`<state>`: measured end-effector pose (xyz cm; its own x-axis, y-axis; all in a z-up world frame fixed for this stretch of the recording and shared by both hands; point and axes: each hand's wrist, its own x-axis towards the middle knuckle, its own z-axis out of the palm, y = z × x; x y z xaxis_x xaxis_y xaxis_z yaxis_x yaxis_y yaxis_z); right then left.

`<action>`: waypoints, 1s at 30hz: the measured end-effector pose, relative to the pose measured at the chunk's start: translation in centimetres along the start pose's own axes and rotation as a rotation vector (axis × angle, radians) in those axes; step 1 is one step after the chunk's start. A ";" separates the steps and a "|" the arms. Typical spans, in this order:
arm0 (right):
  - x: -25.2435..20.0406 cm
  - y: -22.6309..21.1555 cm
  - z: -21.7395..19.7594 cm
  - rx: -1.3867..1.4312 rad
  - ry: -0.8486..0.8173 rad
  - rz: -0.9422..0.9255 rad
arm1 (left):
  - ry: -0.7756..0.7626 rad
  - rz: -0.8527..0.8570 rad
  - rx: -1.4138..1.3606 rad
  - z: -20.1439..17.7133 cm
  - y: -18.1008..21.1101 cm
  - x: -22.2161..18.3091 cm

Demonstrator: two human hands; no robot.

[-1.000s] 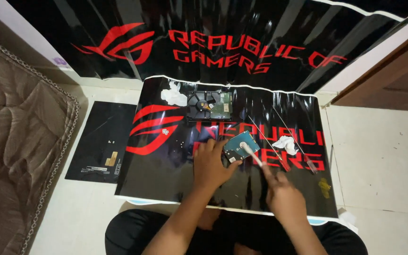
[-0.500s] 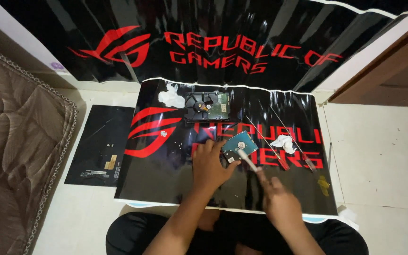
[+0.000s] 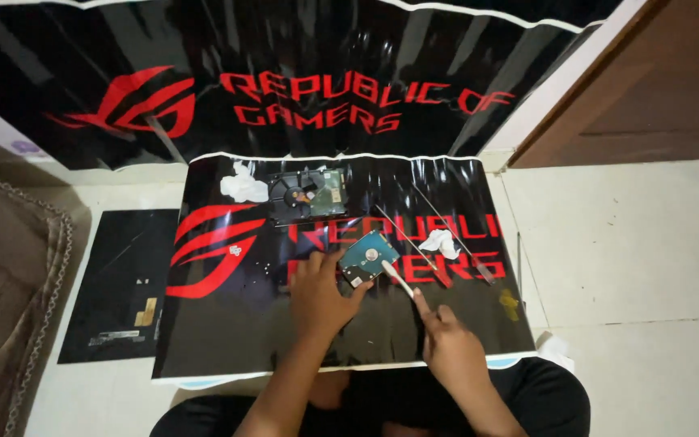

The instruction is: The person disassembles a hard drive by removing the PCB with a screwdriver and inspects the components.

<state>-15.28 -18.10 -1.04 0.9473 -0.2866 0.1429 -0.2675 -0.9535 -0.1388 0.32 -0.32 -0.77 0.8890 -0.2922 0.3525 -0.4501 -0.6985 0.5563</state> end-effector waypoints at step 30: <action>1.4 -0.7 -0.4 -0.024 -0.012 0.010 | 0.029 0.011 0.012 0.6 -0.5 0.0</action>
<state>-13.81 -17.87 -0.36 0.9467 -0.2948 0.1299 -0.2806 -0.9527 -0.1165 0.56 -0.40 -1.51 0.8811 -0.2813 0.3801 -0.4589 -0.7029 0.5435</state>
